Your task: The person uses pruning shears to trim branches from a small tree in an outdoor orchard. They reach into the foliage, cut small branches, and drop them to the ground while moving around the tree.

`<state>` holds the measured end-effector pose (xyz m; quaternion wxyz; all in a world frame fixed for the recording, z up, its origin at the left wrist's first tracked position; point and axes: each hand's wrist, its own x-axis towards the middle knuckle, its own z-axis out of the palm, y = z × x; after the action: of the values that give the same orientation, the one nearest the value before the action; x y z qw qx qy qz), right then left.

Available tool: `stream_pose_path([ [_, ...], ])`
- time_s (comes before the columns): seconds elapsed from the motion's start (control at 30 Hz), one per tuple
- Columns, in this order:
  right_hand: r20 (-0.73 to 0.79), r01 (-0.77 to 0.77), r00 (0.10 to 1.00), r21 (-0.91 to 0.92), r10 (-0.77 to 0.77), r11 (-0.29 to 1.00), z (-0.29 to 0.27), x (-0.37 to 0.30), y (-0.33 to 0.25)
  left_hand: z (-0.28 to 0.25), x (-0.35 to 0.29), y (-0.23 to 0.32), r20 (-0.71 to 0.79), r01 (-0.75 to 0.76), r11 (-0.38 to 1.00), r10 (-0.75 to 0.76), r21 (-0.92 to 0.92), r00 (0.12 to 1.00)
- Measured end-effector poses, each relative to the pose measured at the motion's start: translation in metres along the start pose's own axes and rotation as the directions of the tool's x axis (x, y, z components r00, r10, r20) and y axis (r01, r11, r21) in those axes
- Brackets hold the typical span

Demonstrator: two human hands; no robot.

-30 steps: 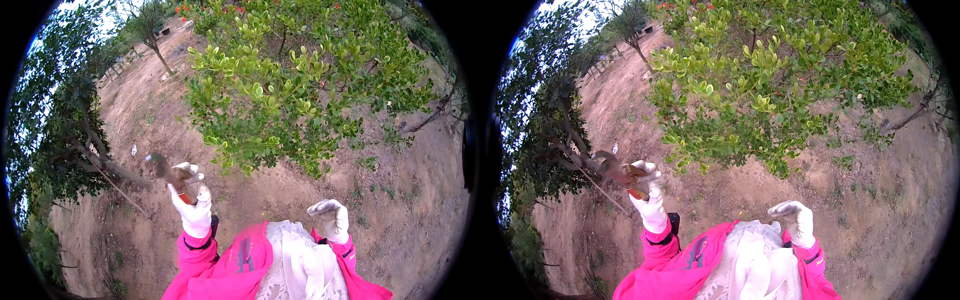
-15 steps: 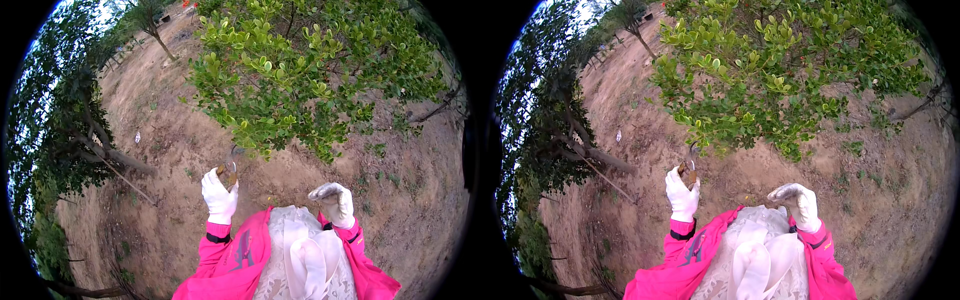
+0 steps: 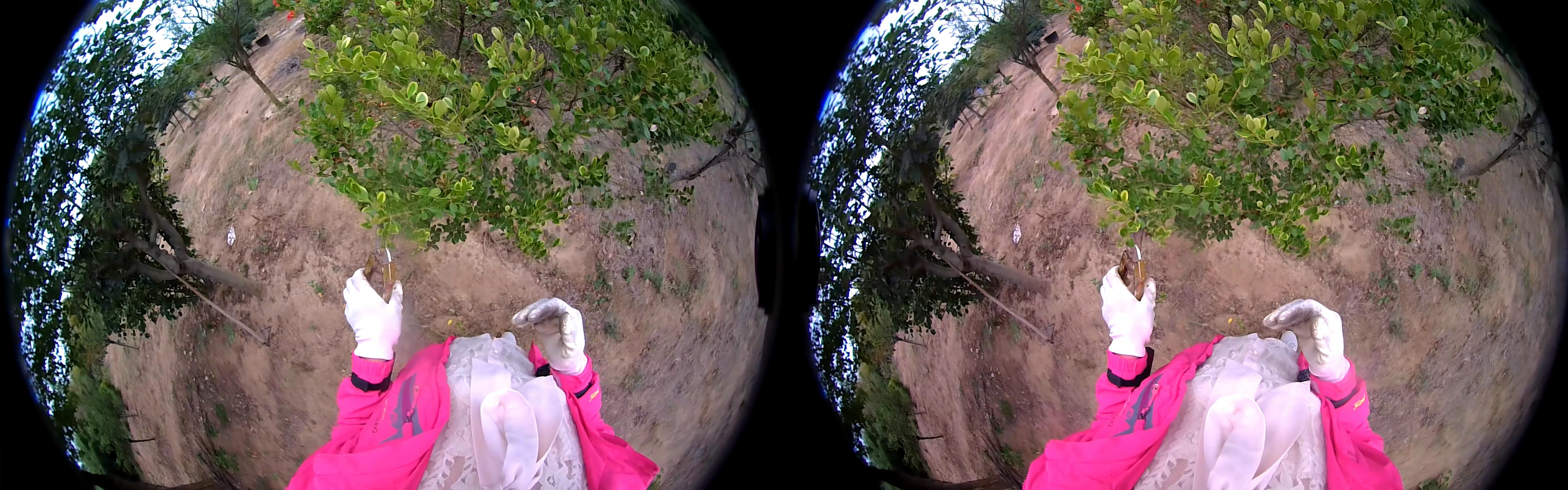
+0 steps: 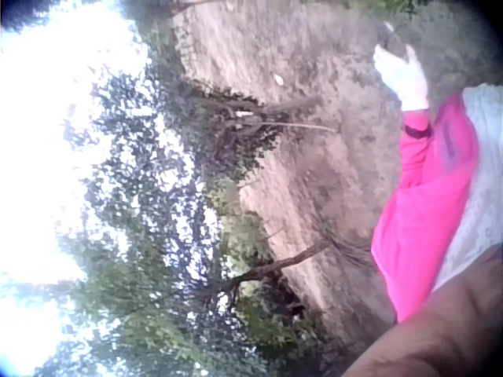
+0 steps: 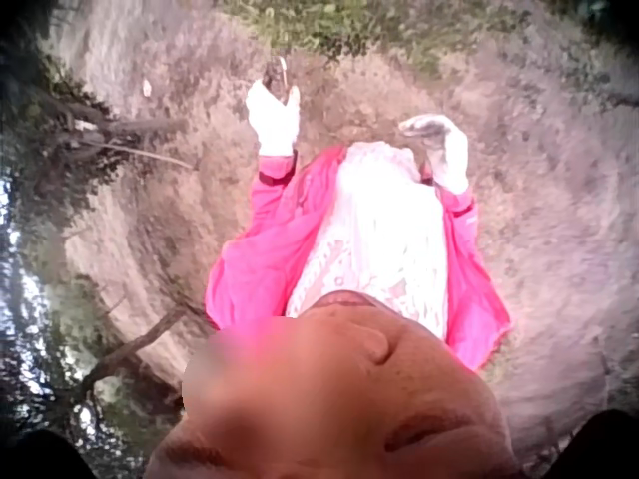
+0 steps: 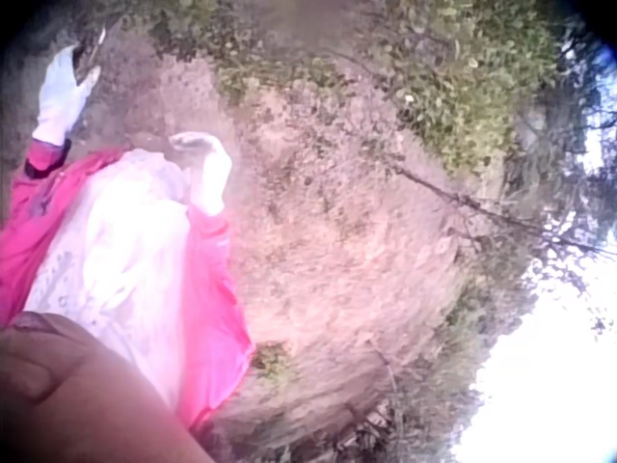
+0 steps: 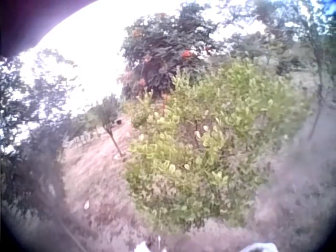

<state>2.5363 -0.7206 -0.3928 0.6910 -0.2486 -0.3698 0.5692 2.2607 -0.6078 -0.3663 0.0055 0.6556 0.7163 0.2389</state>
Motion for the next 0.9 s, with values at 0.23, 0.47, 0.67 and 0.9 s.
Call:
stream_pose_path([
  [0.23, -0.012, -0.036, 0.999, 0.018, 0.036, 0.999, -0.004, 0.0, 0.001, -0.006, 0.001, 0.01, 0.004, -0.067, 0.998, 0.067, -0.012, 0.998],
  [0.47, -0.008, -0.013, 1.0, 0.03, 0.013, 0.999, -0.005, 0.002, 0.006, -0.01, -0.002, 0.007, -0.041, -0.092, 0.993, 0.089, -0.073, 0.995],
  [0.67, -0.015, -0.04, 0.999, -0.001, 0.04, 0.999, 0.002, 0.002, 0.005, 0.002, -0.001, 0.008, -0.017, 0.005, 0.986, -0.008, -0.167, 1.0],
  [0.9, -0.02, -0.008, 1.0, -0.016, 0.008, 1.0, 0.003, 0.003, 0.009, 0.011, -0.004, -0.016, 0.167, 0.193, 0.623, -0.1, -0.758, 0.981],
])
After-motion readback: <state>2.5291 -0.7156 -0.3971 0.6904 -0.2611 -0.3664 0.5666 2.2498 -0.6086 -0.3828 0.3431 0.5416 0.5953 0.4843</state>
